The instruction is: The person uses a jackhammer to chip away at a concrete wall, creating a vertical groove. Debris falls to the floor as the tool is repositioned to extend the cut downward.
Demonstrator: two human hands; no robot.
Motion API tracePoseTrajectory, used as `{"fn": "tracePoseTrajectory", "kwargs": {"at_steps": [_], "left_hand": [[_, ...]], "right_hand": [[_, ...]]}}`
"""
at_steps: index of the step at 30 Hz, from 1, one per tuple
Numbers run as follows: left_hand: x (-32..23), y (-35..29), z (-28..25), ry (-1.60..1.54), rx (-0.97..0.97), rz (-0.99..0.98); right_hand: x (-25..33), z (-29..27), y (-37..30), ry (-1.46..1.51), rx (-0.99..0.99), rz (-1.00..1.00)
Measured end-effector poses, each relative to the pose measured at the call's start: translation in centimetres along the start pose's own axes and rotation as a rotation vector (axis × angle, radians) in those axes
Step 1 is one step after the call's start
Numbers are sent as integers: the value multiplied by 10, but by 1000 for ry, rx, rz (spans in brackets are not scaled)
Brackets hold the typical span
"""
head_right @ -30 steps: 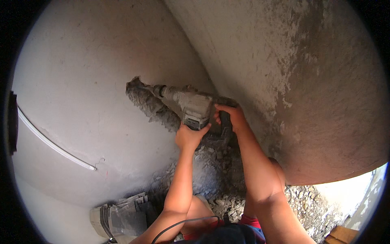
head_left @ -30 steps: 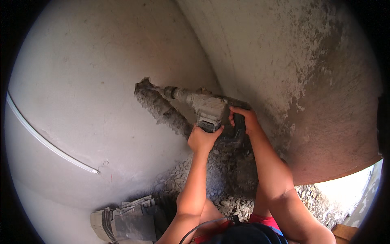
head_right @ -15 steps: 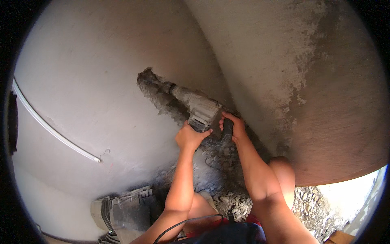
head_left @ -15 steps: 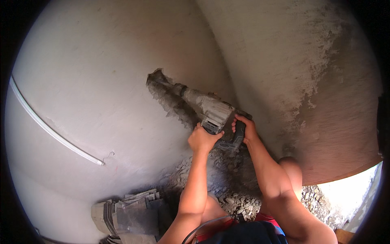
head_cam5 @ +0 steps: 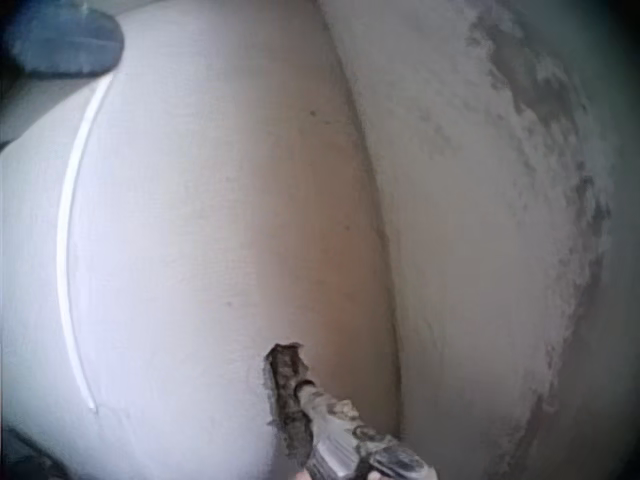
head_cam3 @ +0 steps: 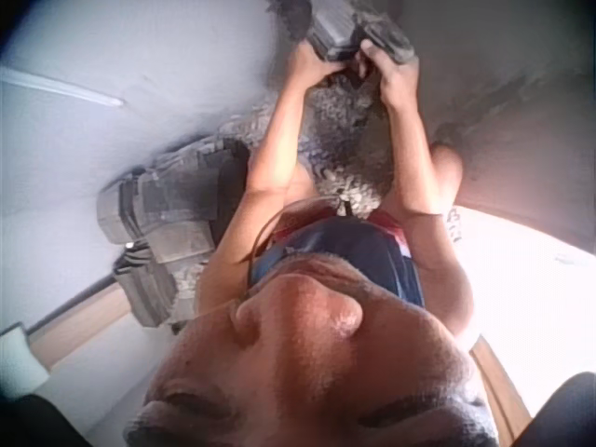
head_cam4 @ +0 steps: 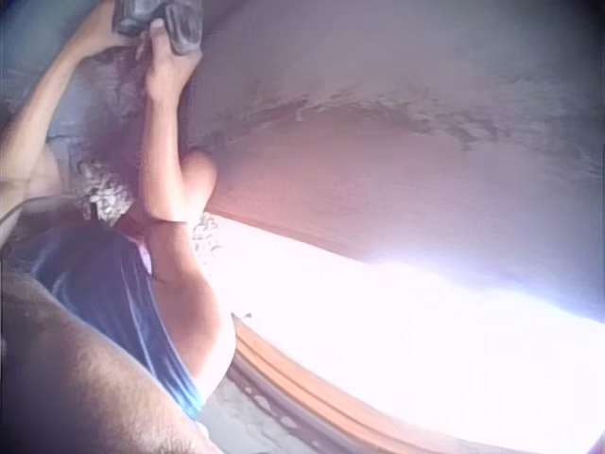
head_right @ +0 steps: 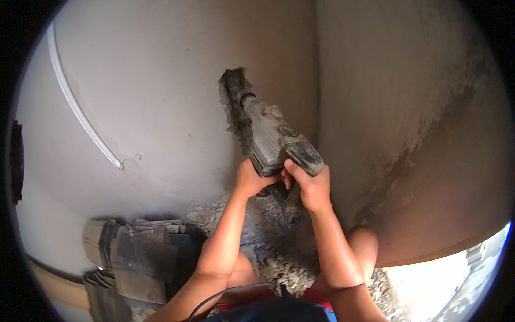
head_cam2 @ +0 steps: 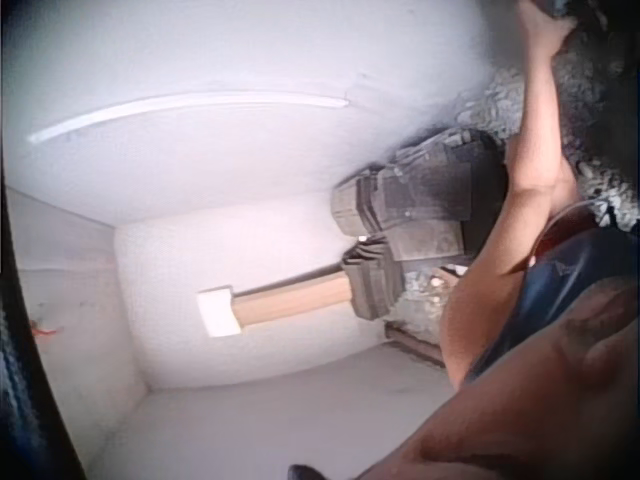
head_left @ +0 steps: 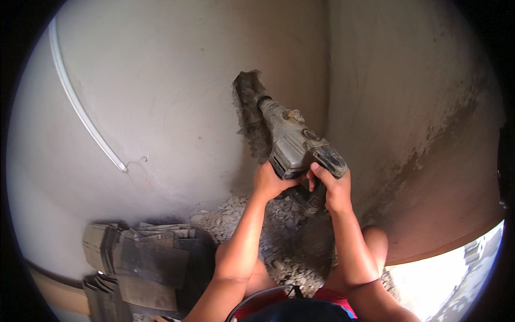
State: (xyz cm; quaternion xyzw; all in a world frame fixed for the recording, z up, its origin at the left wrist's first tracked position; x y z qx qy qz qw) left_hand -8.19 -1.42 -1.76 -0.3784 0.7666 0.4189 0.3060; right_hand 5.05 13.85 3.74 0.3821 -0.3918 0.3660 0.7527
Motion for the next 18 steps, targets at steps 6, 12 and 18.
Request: {"fn": "tracePoseTrajectory", "kwargs": {"at_steps": [6, 12, 18], "left_hand": [[-19, -12, 13, -422, -16, 75], [-59, -19, -1, -699, -19, 210], [-68, -30, 11, -776, -54, 288]], "right_hand": [[56, 40, -29, -233, 40, -73], [85, 64, -54, -306, -17, -160], [101, 69, -70, -483, 0, -194]]}}
Point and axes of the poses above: each hand's wrist, its own y-axis towards the middle knuckle, its own z-axis out of the palm, x = y × z, the point moved 7 cm from there along y, towards the middle knuckle, and after that the axes turned 3 degrees about -x, right-handed, at the moved point
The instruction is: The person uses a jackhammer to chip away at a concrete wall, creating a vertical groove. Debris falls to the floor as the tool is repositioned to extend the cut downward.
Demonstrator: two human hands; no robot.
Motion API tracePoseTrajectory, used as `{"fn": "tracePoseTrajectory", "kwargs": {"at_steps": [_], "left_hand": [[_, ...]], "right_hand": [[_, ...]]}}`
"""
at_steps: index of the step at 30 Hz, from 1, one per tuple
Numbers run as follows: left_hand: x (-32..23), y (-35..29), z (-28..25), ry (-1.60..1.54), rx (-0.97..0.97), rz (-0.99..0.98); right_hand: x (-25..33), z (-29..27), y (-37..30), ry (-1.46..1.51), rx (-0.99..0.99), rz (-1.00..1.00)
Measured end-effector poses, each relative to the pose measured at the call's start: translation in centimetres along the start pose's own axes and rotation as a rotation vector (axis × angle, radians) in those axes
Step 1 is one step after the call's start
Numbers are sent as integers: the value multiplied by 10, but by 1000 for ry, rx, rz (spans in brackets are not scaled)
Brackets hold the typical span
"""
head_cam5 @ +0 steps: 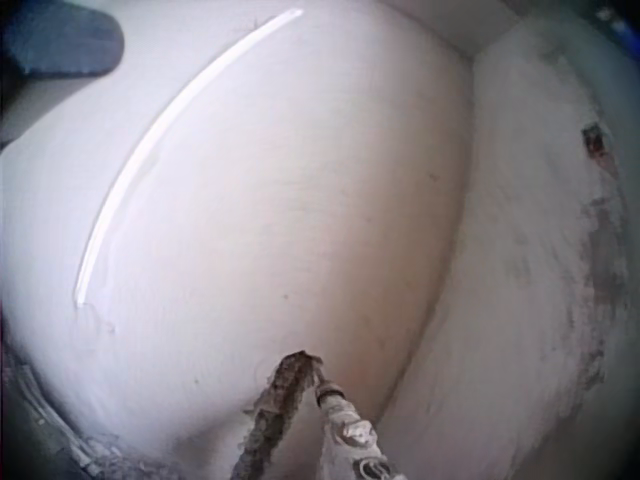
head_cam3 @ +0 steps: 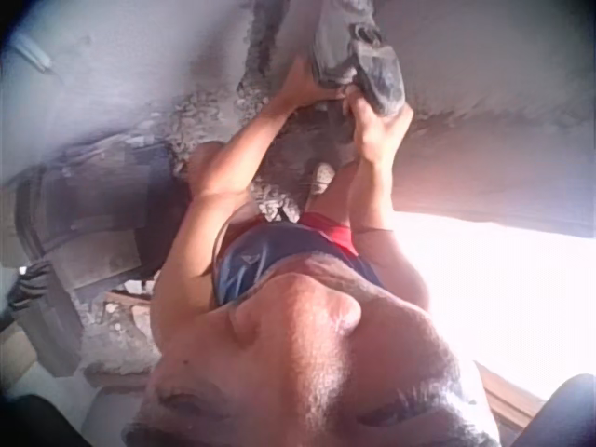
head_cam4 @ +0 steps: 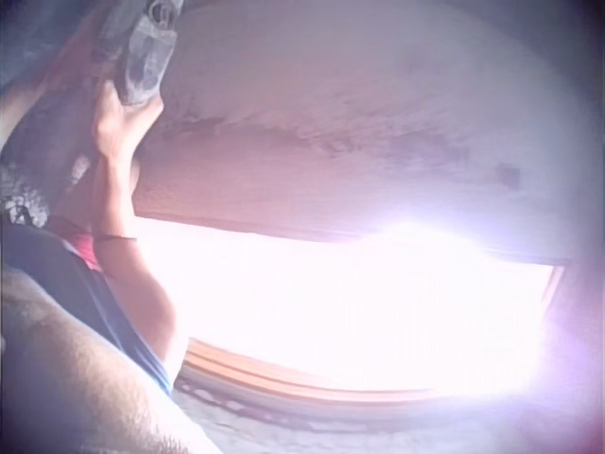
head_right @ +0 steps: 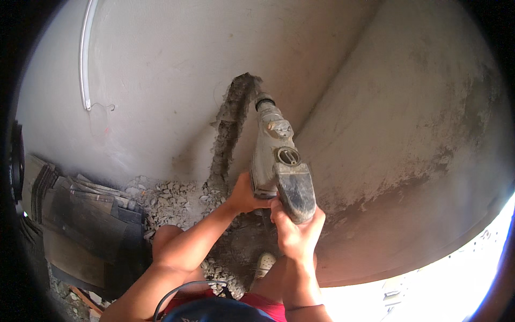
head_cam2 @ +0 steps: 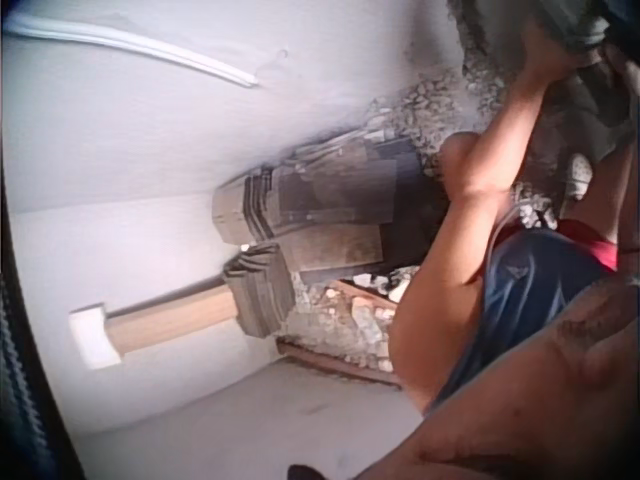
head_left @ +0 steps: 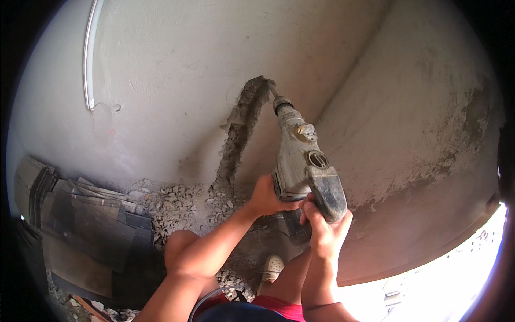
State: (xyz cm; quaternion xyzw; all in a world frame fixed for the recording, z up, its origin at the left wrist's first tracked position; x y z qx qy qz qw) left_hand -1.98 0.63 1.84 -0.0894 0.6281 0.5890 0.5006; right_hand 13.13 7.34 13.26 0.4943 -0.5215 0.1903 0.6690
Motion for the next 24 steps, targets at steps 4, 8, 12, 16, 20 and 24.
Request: {"fn": "tracePoseTrajectory", "kwargs": {"at_steps": [4, 8, 12, 16, 20, 24], "left_hand": [[-5, -5, 7, -23, -28, 21], [-8, -3, 11, -18, 11, 7], [-12, -5, 14, -35, -31, 13], [-24, -5, 10, -22, -76, 60], [-32, -4, 2, 19, -80, 99], [-30, -2, -2, 4, -59, 93]], "right_hand": [[10, -4, -9, -83, -26, 5], [17, -7, -14, -91, -21, -10], [22, -11, -12, -138, 27, -38], [24, -10, -11, -149, 76, -53], [27, -3, -11, -175, 96, -63], [22, 2, -7, -150, 92, -80]]}}
Point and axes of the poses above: each hand's wrist, its own y-axis towards the middle knuckle, its own z-axis out of the palm, x = y × z, the point moved 7 cm from there along y, towards the middle knuckle, and after that the axes turned 3 degrees about -x, right-handed, at the moved point
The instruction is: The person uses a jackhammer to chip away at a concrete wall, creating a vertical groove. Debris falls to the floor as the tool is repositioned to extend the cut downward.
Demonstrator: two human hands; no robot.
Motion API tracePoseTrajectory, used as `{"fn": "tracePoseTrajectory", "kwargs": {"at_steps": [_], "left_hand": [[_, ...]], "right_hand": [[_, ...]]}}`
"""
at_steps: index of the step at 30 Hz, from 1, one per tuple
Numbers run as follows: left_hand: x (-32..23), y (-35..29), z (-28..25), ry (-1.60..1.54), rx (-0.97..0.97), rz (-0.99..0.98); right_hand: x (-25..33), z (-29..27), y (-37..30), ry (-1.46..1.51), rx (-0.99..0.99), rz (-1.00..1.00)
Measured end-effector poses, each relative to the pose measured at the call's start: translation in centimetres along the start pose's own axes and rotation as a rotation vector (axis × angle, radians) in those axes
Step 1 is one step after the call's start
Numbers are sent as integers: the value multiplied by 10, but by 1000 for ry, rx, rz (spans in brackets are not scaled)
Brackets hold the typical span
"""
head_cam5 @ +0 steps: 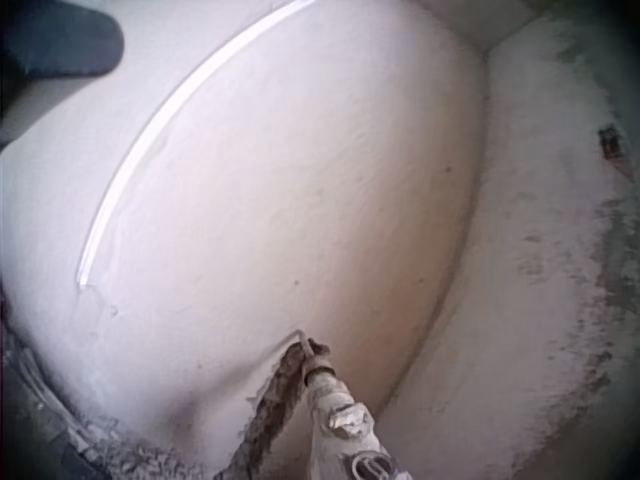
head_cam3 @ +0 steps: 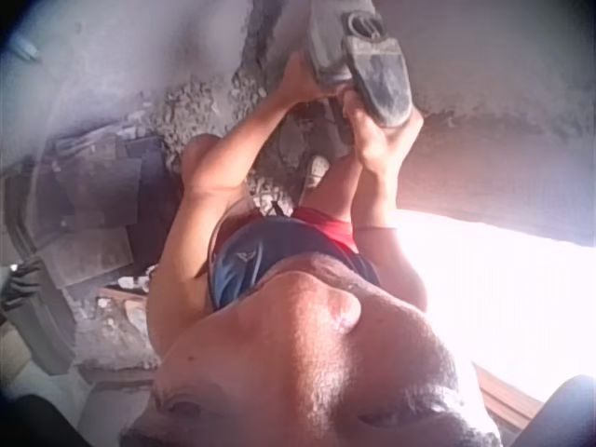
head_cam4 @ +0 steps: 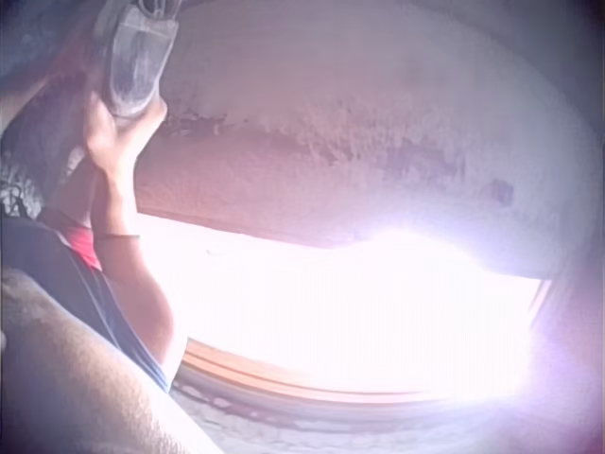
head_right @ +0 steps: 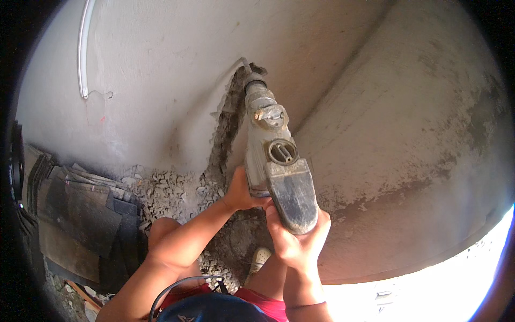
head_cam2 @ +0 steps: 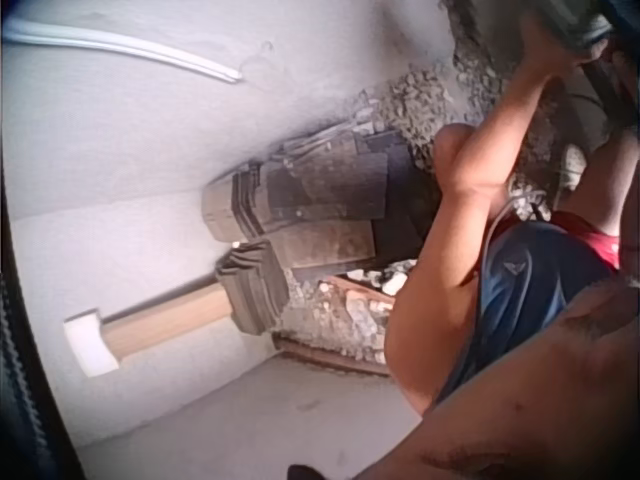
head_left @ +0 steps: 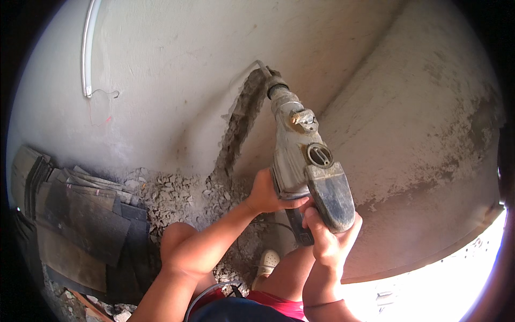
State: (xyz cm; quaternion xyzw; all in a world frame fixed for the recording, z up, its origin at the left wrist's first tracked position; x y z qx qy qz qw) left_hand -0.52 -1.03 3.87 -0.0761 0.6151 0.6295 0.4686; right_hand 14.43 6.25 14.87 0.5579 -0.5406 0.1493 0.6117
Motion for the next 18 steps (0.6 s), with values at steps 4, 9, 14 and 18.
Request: {"fn": "tracePoseTrajectory", "kwargs": {"at_steps": [4, 9, 14, 18], "left_hand": [[23, -1, -1, -86, 7, -35], [49, -3, -3, -221, -33, -36], [75, -1, 20, -722, 11, -292], [65, 6, 19, -549, -2, -159]], "right_hand": [[-1, 8, 5, -40, -62, -14], [16, 30, 11, -239, 0, -89], [30, 57, 9, -459, 62, -269], [35, 54, 13, -432, 16, -227]]}}
Point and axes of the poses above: each hand's wrist, its own y-axis towards the middle knuckle, its own z-axis out of the palm, x = y × z, the point moved 7 cm from there along y, towards the middle knuckle, and after that the axes turned 3 degrees about -x, right-handed, at the moved point
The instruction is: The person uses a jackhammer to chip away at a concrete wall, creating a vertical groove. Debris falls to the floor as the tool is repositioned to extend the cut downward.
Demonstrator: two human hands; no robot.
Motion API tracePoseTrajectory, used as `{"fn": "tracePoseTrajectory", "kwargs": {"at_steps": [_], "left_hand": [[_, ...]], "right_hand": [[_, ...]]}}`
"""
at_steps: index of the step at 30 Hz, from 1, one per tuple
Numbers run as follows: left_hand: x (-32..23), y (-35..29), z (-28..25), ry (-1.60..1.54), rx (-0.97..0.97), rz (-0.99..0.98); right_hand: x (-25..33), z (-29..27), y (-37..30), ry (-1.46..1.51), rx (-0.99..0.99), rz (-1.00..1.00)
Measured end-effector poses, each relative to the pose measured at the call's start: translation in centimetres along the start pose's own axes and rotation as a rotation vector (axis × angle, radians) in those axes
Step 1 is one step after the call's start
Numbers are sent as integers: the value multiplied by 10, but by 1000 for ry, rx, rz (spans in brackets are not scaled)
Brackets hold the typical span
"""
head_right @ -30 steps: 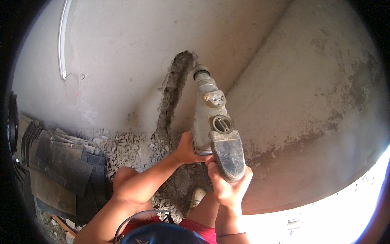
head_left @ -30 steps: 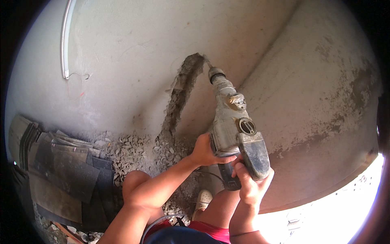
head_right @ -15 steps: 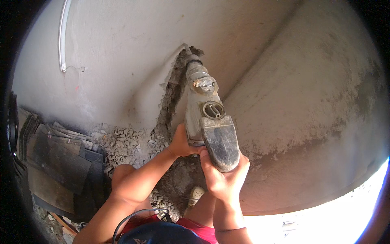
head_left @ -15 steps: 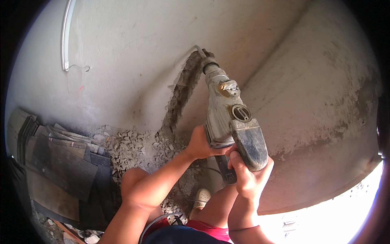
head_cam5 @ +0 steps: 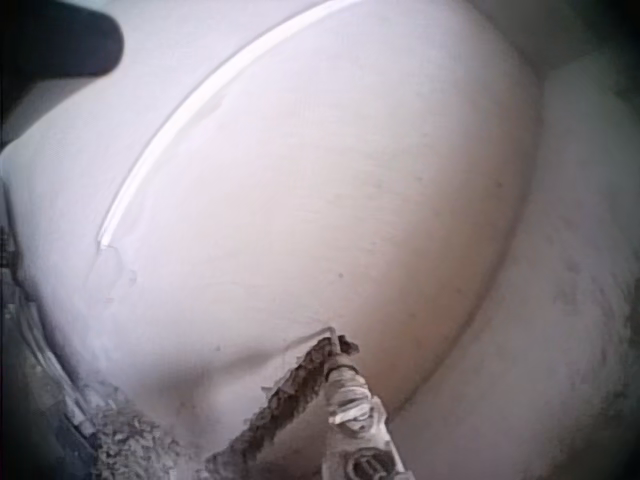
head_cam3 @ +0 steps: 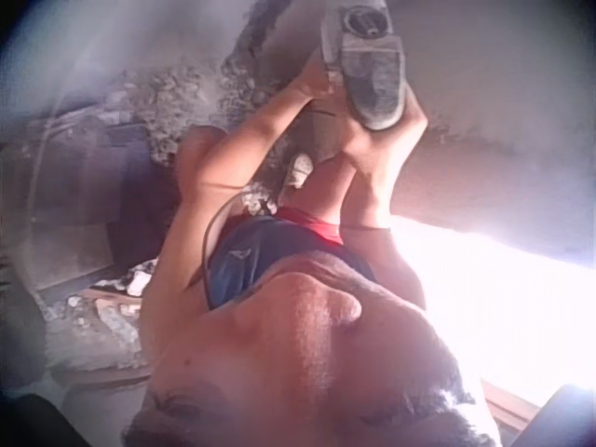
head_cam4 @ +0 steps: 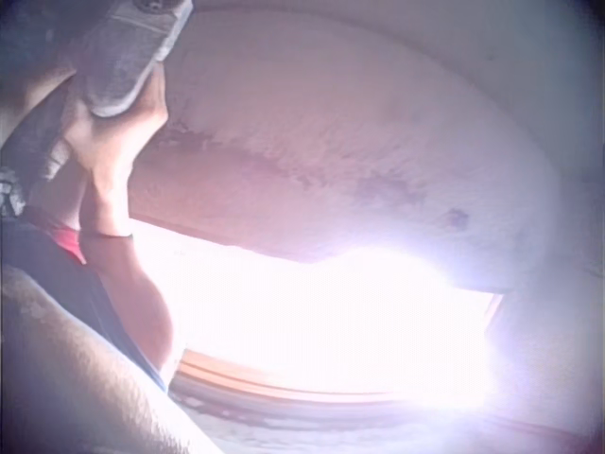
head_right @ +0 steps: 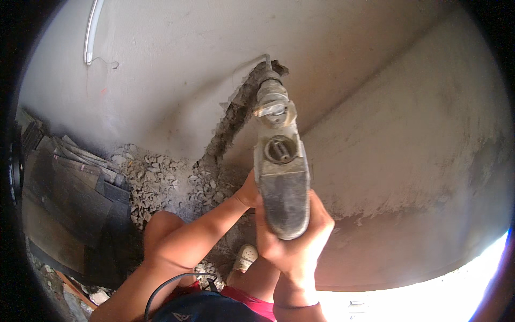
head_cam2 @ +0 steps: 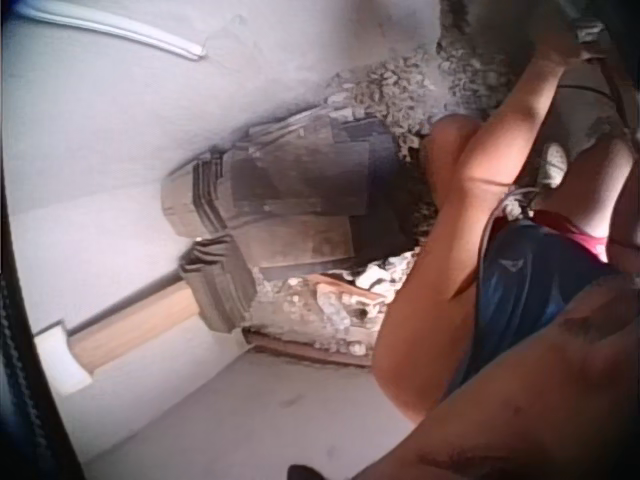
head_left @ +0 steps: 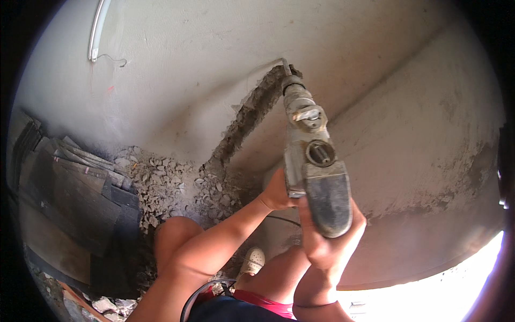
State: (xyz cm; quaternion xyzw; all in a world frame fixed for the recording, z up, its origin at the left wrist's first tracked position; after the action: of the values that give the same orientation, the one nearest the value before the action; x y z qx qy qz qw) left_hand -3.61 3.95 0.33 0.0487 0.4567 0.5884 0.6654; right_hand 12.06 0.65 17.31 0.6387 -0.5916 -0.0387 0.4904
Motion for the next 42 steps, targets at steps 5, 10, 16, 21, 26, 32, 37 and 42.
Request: {"fn": "tracePoseTrajectory", "kwargs": {"at_steps": [5, 10, 16, 21, 26, 32, 37, 42], "left_hand": [[-13, 11, 7, 46, 34, 45], [-33, 20, 16, 18, -26, 129], [-39, 21, 17, 54, -16, 150], [-51, 18, 23, -93, -66, 141], [-53, 16, 28, -119, -56, 211], [-63, 1, 38, 220, -54, 257], [-66, -2, 47, 197, -75, 333], [-63, 2, 40, 215, -65, 311]], "right_hand": [[12, -10, 18, 4, 32, 100], [19, -11, 26, 26, 39, 49], [32, -8, 30, 40, 107, 64], [54, 6, 34, 89, 139, 37], [54, -1, 22, -58, 107, -37], [38, -18, 6, -1, 8, 56], [36, -28, 2, -55, 0, 6], [34, -22, 7, 24, -22, 46]]}}
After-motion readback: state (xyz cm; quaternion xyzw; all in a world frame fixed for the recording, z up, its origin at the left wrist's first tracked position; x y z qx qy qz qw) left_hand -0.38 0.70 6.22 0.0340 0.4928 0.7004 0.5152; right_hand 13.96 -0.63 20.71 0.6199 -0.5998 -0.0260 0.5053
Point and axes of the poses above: each hand's wrist, its own y-axis towards the middle knuckle, its own z-axis out of the palm, x = y × z, the point moved 7 cm from there along y, towards the middle knuckle, and after that the axes turned 3 degrees about -x, right-handed, at the moved point
